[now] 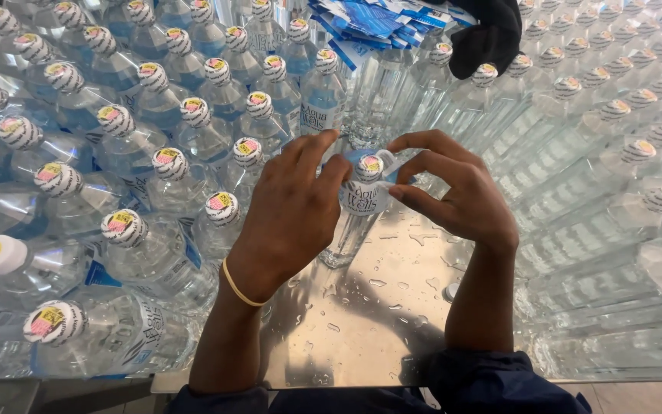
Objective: Manually applying adhesive labels to plastic water bottles on a production line.
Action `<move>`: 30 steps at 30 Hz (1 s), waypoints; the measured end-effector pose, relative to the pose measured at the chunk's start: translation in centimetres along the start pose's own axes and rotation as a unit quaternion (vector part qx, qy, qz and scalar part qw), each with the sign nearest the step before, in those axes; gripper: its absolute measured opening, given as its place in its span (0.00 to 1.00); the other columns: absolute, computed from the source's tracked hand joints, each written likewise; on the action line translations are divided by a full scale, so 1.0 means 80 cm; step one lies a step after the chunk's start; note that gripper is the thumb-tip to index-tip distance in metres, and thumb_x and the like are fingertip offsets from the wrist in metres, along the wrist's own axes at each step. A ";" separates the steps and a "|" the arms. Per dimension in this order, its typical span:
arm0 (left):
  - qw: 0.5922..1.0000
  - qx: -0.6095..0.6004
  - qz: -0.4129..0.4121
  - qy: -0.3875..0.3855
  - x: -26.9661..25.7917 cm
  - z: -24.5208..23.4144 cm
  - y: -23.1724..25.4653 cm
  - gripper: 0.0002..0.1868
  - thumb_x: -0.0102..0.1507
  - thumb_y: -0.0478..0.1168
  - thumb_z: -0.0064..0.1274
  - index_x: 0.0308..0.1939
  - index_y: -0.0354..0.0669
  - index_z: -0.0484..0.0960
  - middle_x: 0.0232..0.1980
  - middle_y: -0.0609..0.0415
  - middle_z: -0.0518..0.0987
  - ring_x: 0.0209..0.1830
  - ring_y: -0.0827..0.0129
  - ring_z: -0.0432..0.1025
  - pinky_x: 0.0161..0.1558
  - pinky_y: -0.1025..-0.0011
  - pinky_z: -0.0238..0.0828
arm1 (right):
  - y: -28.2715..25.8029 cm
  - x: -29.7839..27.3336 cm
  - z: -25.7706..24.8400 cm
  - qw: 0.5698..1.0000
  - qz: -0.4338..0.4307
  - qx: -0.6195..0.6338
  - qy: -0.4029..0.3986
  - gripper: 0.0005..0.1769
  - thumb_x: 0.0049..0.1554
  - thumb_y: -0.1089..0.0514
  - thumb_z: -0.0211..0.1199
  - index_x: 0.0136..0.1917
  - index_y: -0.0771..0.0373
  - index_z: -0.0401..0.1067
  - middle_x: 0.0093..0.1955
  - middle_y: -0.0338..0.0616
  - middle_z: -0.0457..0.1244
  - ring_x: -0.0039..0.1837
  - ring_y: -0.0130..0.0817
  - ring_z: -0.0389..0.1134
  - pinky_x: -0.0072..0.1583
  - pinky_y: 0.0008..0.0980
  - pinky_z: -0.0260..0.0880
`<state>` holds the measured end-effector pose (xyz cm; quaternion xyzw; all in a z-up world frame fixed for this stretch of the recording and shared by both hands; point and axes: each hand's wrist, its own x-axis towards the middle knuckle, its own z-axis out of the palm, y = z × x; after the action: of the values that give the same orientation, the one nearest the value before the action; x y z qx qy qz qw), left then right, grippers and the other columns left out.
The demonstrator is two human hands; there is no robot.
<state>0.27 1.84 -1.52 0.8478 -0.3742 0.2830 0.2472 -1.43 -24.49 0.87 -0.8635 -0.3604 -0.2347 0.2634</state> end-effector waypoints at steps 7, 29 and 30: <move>0.997 0.062 0.002 0.047 0.000 0.016 -0.005 0.09 0.73 0.35 0.49 0.54 0.40 0.82 0.67 0.39 0.81 0.66 0.45 0.77 0.52 0.47 0.76 | 0.007 0.000 0.001 1.000 -0.007 0.003 -0.015 0.13 0.66 0.52 0.68 0.57 0.63 0.77 0.69 0.54 0.68 0.70 0.50 0.72 0.65 0.45 0.76; 0.955 -0.242 -0.131 -0.109 0.007 0.014 -0.003 0.77 0.59 0.36 0.77 0.84 0.57 0.20 0.95 0.40 0.38 0.45 0.44 0.86 0.36 0.54 0.81 | 0.064 -0.013 0.067 0.920 0.122 0.370 -0.034 0.66 0.53 0.49 0.79 0.89 0.59 0.38 0.94 0.53 0.28 0.89 0.61 0.51 0.66 0.50 0.83; 0.955 -0.239 -0.132 -0.112 0.008 0.014 -0.003 0.77 0.59 0.36 0.77 0.84 0.57 0.20 0.95 0.40 0.38 0.45 0.44 0.86 0.36 0.54 0.81 | 0.064 -0.013 0.067 0.919 0.121 0.373 -0.032 0.66 0.53 0.49 0.79 0.89 0.59 0.38 0.94 0.53 0.28 0.89 0.61 0.51 0.66 0.50 0.83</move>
<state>1.13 1.00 -1.96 0.8319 -0.3414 0.0532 0.4342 2.90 -24.72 -5.24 -0.7466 -0.3224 -0.0218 0.5815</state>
